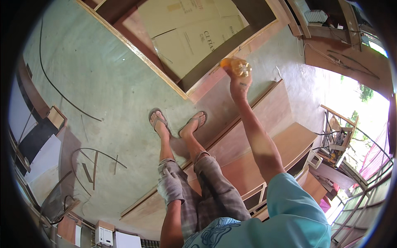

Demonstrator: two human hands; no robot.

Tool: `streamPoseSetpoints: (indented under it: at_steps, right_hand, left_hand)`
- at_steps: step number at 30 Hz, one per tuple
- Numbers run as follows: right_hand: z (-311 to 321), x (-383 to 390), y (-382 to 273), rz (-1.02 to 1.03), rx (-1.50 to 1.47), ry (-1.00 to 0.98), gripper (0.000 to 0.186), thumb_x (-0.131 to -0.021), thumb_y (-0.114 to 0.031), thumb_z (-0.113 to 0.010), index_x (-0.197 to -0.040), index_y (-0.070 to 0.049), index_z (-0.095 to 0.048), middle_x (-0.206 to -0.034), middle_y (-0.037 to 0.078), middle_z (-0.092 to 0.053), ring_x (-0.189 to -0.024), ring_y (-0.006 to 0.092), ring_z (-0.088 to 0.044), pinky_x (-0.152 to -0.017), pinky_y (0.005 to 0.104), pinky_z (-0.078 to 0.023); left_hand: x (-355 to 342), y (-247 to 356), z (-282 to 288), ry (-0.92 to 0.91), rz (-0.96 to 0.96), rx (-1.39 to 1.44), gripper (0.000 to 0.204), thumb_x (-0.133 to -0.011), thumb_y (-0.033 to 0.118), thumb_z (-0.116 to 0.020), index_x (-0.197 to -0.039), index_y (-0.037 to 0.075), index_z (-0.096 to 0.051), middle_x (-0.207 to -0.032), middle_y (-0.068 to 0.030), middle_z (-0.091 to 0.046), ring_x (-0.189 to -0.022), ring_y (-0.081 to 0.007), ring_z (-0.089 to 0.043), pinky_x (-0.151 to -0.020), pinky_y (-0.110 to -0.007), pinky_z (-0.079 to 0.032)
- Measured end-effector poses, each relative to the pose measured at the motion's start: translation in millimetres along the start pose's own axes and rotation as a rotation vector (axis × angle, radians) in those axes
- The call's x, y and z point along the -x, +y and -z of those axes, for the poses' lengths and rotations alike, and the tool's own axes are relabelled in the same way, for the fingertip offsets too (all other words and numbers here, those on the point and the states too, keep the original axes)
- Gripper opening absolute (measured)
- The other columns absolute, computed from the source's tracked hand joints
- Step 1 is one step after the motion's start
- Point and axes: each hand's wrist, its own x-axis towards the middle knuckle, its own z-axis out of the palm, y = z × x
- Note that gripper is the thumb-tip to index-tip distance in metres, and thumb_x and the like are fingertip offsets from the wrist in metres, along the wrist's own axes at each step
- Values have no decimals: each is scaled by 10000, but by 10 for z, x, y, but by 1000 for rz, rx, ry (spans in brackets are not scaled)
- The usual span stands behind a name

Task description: The person pours a liquid from a plastic bottle onto the wooden edges of a cabinet and then wipes the surface by hand.

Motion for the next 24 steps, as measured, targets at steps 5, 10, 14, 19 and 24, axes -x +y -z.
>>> streamPoseSetpoints:
  at_steps: [5, 10, 14, 19, 24]
  right_hand:
    - [49, -27, 99, 202, -122, -279, 381, -865, -177, -837, -1174, -20, -679, -1074, 110, -758, -1010, 180, -715, -872, 359, -561]
    - [188, -826, -33, -5, 82, 97, 383, -835, -173, -857, -1149, -42, -681, -1068, 82, -753, -977, 177, -701, -888, 345, -543]
    - [204, -811, 38, 80, 67, 138, 334, -846, -183, -856, -1092, -18, -700, -1059, 73, -753, -959, 183, -700, -882, 337, -544]
    - [188, -13, 288, 287, 28, -256, 449, -868, -139, -829, -1262, -48, -633, -1097, 98, -751, -1070, 179, -705, -922, 337, -558]
    - [146, -412, 153, 88, 97, -8, 551, -813, -61, -875, -1303, -64, -624, -1163, 82, -744, -1078, 162, -705, -946, 329, -555]
  left_hand:
    - [15, 50, 97, -40, 30, 22, 413, -982, 357, -570, -1295, 91, -614, -1125, -183, -718, -917, -373, -721, -737, -518, -581]
    - [8, 65, 123, -48, 26, -21, 421, -988, 363, -559, -1303, 88, -609, -1103, -172, -726, -916, -368, -723, -735, -520, -582]
    - [16, 67, 137, -6, 4, -18, 417, -990, 364, -555, -1303, 94, -610, -1049, -171, -736, -895, -365, -724, -724, -520, -583]
    - [-8, 64, 126, 75, -13, 3, 412, -990, 365, -560, -1299, 99, -611, -953, -177, -743, -846, -369, -723, -703, -524, -579]
    - [-45, 33, 10, 48, -31, -44, 420, -989, 371, -560, -1299, 92, -610, -966, -188, -741, -850, -375, -721, -699, -526, -574]
